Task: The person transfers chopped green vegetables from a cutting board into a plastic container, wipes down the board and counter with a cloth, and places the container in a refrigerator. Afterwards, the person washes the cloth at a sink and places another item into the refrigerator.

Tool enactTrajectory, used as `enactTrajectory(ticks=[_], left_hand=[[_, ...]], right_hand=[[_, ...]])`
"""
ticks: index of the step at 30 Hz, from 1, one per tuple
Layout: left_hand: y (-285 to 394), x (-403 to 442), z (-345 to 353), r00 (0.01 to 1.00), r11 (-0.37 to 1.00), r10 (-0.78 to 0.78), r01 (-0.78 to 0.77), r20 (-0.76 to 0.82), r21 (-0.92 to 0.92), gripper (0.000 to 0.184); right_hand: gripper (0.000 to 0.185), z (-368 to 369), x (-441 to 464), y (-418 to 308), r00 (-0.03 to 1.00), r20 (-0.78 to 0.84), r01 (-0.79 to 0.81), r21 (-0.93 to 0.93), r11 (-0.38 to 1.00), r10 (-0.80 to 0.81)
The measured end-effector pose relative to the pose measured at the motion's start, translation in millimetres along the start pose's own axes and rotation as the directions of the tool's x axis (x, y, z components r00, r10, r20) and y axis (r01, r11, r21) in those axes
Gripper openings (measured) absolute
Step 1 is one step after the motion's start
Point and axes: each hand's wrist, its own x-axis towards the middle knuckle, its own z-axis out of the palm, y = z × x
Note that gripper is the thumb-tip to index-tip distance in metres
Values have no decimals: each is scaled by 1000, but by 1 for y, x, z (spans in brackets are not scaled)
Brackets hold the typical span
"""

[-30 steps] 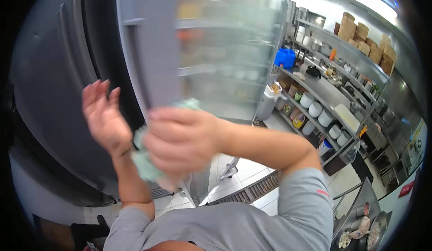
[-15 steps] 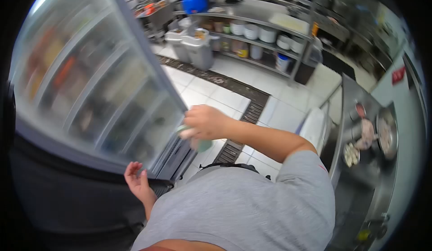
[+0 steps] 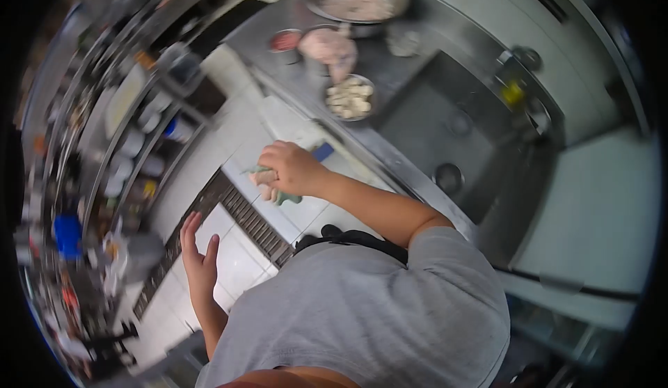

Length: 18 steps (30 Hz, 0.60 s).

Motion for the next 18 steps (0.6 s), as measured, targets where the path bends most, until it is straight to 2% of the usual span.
enactTrajectory(ticks=[2, 3, 5, 7, 8, 9, 11, 13, 16, 18], left_hand=[[-4, 36, 28, 993, 1000, 30, -30, 111, -6, 47], [-9, 55, 43, 989, 994, 78, -68, 129, -80, 47], [0, 89, 65, 975, 983, 123, -94, 186, -158, 46], [15, 128, 84, 945, 964, 193, -132, 264, -230, 44], [26, 148, 94, 926, 952, 221, -137, 306, -275, 43], [39, 168, 109, 909, 937, 247, -137, 334, -322, 42], [70, 203, 144, 847, 904, 366, -224, 386, -365, 41], [108, 229, 178, 772, 857, 483, -318, 414, -406, 39], [178, 245, 225, 583, 750, 658, -451, 477, -483, 40], [212, 250, 261, 477, 712, 701, -440, 529, -547, 40]], right_hand=[[26, -18, -18, 25, 996, -22, -85, -79, 993, 84], [26, -39, -27, 36, 979, -54, -202, -104, 974, 197], [28, -78, -58, 75, 933, -271, -304, -238, 923, 237], [31, -142, -96, 106, 820, -439, -528, -332, 781, 368], [35, -170, -113, 119, 549, -596, -810, -205, 550, 586], [41, -204, -139, 142, 445, -672, -864, -151, 480, 591], [39, -261, -191, 181, 233, -858, -938, -74, 339, 458], [37, -310, -229, 210, 189, -890, -979, -202, 11, 415], [42, -372, -269, 258, 313, -873, -908, -390, -151, 375], [46, -412, -277, 296, 358, -866, -862, -450, -234, 348]])
